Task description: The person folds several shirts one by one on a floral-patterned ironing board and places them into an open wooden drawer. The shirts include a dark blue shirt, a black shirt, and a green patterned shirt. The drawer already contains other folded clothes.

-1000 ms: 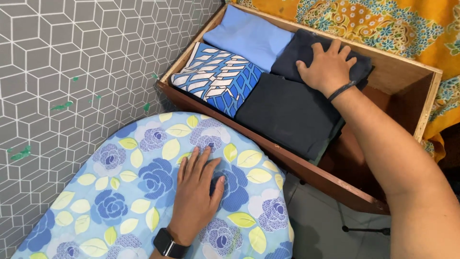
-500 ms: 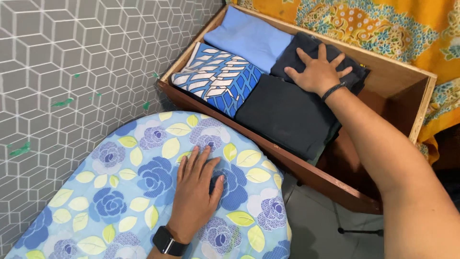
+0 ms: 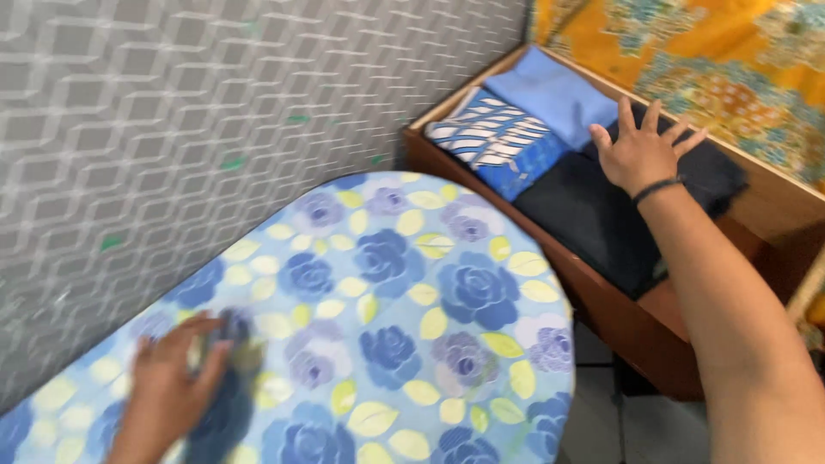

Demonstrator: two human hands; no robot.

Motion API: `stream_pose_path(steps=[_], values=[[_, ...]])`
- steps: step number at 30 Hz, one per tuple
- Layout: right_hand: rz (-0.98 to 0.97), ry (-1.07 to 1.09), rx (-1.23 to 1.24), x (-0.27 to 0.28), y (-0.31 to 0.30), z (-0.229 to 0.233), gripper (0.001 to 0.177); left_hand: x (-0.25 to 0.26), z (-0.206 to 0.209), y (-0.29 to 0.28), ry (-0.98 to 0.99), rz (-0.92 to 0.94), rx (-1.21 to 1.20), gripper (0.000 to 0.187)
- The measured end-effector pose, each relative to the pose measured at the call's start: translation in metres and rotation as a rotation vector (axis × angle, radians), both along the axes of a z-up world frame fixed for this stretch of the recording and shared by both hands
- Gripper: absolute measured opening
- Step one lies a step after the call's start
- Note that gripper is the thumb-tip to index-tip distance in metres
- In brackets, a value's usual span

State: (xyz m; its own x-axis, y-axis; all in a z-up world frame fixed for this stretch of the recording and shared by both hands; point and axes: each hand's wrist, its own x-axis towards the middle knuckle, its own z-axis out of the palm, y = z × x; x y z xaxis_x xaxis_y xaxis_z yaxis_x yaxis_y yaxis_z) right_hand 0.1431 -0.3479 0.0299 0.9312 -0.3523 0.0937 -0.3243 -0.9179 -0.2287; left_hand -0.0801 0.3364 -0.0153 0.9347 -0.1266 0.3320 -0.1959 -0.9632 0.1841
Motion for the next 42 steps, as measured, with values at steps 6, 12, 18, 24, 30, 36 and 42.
stream_pose_path(steps=[6, 12, 18, 24, 30, 36, 42], values=[[0.72, -0.545, -0.27, -0.023, 0.181, -0.01, 0.076, -0.066, 0.07, 0.123, 0.13, 0.359, 0.002, 0.031], [1.212, -0.305, -0.181, -0.106, 0.393, 0.014, 0.08, -0.096, 0.179, 0.217, 0.119, 0.693, 0.87, 0.027], [1.699, -0.406, -0.18, -0.187, 0.501, -0.022, 0.084, -0.171, 0.228, 0.278, 0.453, 0.792, 0.728, 0.025], [1.797, -0.217, -0.185, -0.216, 0.527, -0.042, 0.069, -0.269, 0.173, 0.325, 0.972, 0.909, 0.615, 0.071], [1.784, -0.236, -0.166, -0.218, 0.524, -0.044, 0.068, -0.33, 0.107, 0.344, 1.236, 1.055, 0.353, 0.074], [1.764, -0.219, -0.122, -0.219, 0.525, -0.044, 0.065, -0.354, 0.075, 0.353, 1.492, 1.177, 0.081, 0.08], [1.747, -0.255, -0.099, -0.217, 0.525, -0.049, 0.062, -0.277, 0.214, 0.311, 0.701, 1.089, 0.368, 0.062]])
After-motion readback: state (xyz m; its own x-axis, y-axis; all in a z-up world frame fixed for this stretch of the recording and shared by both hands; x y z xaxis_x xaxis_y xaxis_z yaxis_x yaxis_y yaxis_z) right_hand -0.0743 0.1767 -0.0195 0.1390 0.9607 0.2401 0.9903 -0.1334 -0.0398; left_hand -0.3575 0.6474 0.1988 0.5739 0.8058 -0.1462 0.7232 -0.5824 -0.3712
